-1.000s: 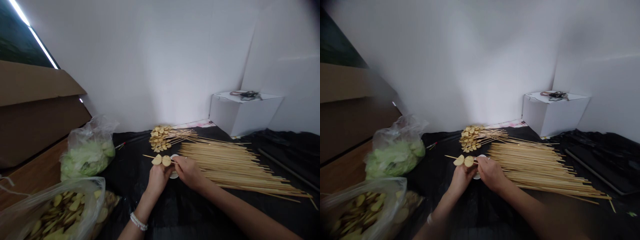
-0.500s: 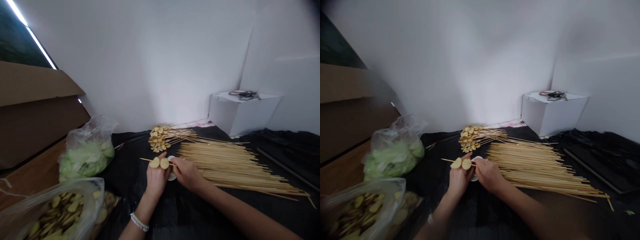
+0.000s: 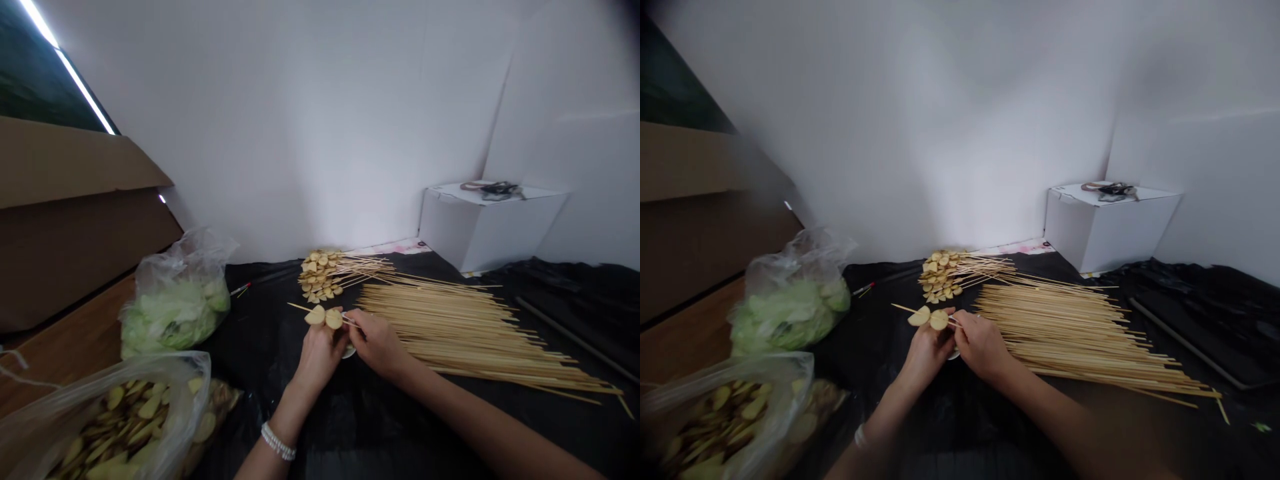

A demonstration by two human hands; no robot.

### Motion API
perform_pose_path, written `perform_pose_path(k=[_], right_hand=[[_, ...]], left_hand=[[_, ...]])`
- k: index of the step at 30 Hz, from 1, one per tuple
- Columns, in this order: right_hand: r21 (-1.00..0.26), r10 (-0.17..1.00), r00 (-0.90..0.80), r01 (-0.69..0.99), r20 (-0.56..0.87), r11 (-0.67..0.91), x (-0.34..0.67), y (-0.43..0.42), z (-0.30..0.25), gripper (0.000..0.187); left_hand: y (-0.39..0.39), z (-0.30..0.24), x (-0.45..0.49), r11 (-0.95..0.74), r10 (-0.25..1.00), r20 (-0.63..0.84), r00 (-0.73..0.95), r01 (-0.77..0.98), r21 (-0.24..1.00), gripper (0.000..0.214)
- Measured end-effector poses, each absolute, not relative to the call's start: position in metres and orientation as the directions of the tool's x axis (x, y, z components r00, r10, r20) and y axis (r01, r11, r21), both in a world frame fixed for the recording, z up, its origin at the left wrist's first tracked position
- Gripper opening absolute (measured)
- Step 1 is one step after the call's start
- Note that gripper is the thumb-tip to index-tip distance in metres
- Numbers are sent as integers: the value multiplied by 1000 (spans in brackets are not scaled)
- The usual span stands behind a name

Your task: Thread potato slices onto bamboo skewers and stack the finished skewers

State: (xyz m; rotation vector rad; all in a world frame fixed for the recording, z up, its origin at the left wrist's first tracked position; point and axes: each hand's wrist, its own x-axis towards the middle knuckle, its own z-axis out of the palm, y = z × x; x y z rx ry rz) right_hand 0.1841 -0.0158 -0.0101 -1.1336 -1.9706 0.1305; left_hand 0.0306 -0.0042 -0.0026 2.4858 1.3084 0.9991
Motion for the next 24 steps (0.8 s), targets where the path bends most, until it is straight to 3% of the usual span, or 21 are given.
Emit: perform_pose_path(k=[10, 18, 24], right_hand=[[-490, 780, -216, 672, 587, 555, 187, -16, -5, 16], [-481, 774, -226, 671, 592, 564, 186, -17, -4, 16], [-484, 767, -234, 658, 597, 577, 186, -15, -9, 18]], left_hand=[[-8, 3, 24, -618, 779, 425, 461, 679, 397, 27], [-4, 13, 20, -658, 752, 391, 531, 571, 491, 24], [0, 2, 19, -635, 760, 429, 488, 700, 327, 23]])
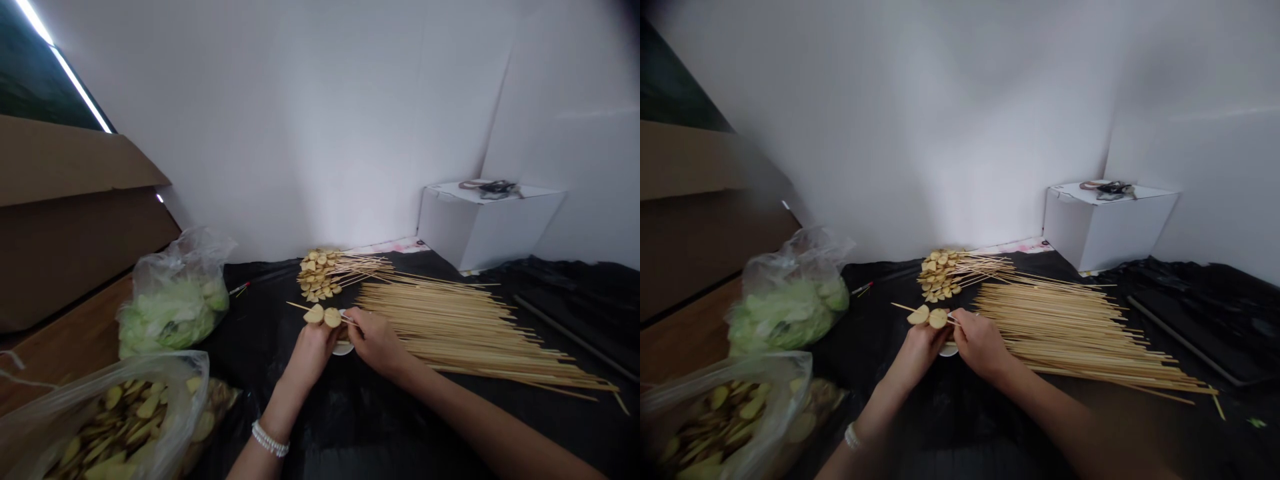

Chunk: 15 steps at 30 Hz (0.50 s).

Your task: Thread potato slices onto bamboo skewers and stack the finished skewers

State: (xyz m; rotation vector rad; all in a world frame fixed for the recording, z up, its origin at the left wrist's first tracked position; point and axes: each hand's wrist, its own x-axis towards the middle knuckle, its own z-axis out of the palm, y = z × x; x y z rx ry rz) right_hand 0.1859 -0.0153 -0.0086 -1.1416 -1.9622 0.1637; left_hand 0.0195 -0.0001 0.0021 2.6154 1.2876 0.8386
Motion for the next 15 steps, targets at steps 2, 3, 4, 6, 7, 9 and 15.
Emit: perform_pose_path(k=[2, 3, 4, 6, 7, 9, 15], right_hand=[[-479, 765, -242, 658, 597, 582, 185, -16, -8, 18], [-475, 765, -246, 659, 596, 582, 185, -16, -8, 18], [-472, 764, -248, 662, 595, 582, 185, -17, -7, 18], [-465, 766, -251, 669, 592, 579, 184, -18, -6, 18], [-461, 765, -253, 673, 592, 579, 183, -19, -6, 18], [-451, 762, -259, 677, 594, 582, 183, -20, -6, 18], [-488, 777, -237, 662, 584, 568, 186, -16, -8, 18]], left_hand=[[-1, 0, 20, -600, 775, 421, 471, 756, 260, 24], [-2, 0, 21, -577, 788, 410, 460, 784, 230, 23], [-3, 0, 22, -553, 801, 396, 448, 808, 203, 23], [-5, 2, 23, -505, 827, 368, 424, 848, 158, 22], [-5, 2, 24, -486, 838, 355, 413, 862, 143, 23], [-6, 3, 24, -458, 852, 347, 391, 879, 133, 24], [-7, 4, 25, -578, 776, 491, 397, 760, 299, 27]])
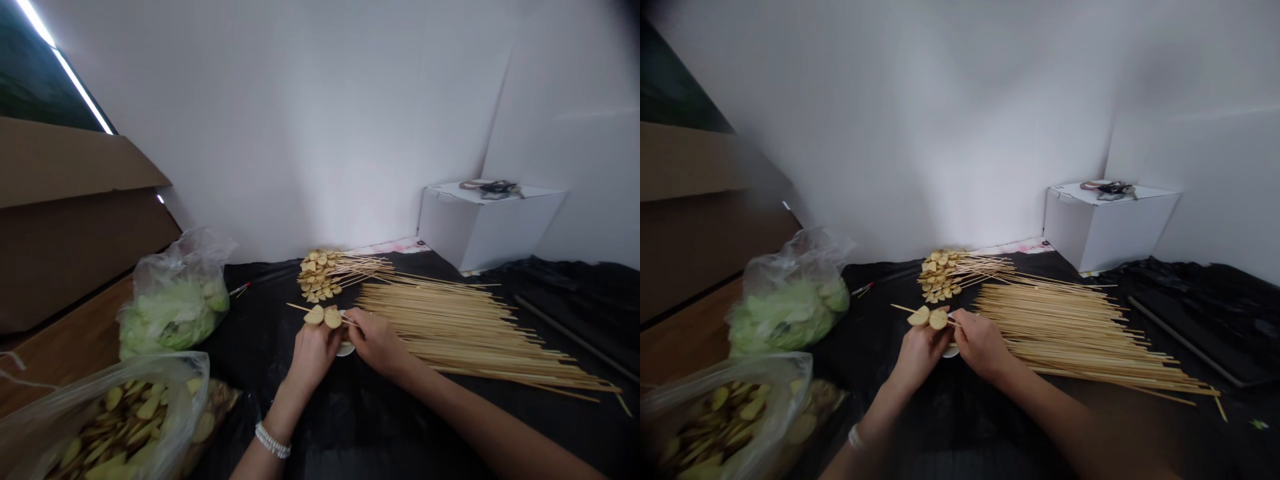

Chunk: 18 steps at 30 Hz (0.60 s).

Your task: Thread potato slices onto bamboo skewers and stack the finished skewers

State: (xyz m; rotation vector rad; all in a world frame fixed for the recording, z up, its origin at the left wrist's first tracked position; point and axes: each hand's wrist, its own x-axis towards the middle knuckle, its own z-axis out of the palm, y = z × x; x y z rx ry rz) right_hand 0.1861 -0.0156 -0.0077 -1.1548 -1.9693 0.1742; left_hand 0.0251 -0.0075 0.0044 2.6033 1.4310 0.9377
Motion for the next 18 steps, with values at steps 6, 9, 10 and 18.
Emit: perform_pose_path(k=[6, 9, 10, 18], right_hand=[[-607, 814, -57, 637, 577, 475, 195, -8, -2, 15], [-664, 828, 5, 600, 561, 446, 196, -7, 3, 15], [-681, 835, 14, 587, 550, 438, 196, -7, 4, 14], [-721, 873, -127, 514, 471, 464, 182, -18, 4, 14]], left_hand=[[-11, 14, 31, -556, 822, 551, 141, 405, 726, 10], [-6, 15, 29, -455, 883, 463, -74, 98, 885, 11], [-3, 14, 27, -421, 897, 419, -144, 15, 907, 13], [15, 1, 19, -234, 938, 151, -311, -248, 940, 30]])
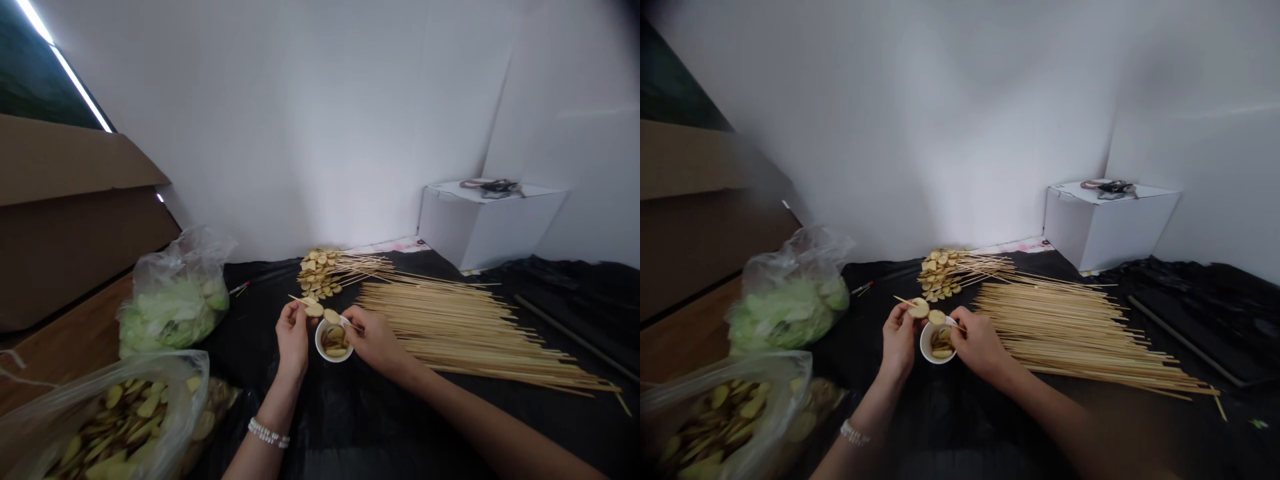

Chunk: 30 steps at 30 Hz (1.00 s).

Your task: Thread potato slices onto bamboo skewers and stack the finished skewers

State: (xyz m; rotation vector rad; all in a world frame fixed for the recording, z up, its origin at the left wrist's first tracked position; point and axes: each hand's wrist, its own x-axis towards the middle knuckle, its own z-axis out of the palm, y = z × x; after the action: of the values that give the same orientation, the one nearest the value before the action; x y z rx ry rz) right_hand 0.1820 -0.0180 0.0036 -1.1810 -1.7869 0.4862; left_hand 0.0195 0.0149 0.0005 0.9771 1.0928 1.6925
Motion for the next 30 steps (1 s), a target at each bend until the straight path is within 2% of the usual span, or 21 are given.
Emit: perform_pose_path(k=[5, 11, 30], right_hand=[[-744, 881, -132, 488, 454, 456, 180, -19, 5, 12], [-771, 881, -183, 430, 436, 470, 182, -18, 5, 19], [-767, 887, -154, 452, 436, 455, 189, -13, 7, 20]], left_hand=[[14, -1, 20, -167, 954, 75, -289, -310, 936, 31], [12, 1, 21, -145, 963, 64, -260, -304, 942, 38], [15, -7, 18, -181, 964, 122, -236, -249, 951, 36]])
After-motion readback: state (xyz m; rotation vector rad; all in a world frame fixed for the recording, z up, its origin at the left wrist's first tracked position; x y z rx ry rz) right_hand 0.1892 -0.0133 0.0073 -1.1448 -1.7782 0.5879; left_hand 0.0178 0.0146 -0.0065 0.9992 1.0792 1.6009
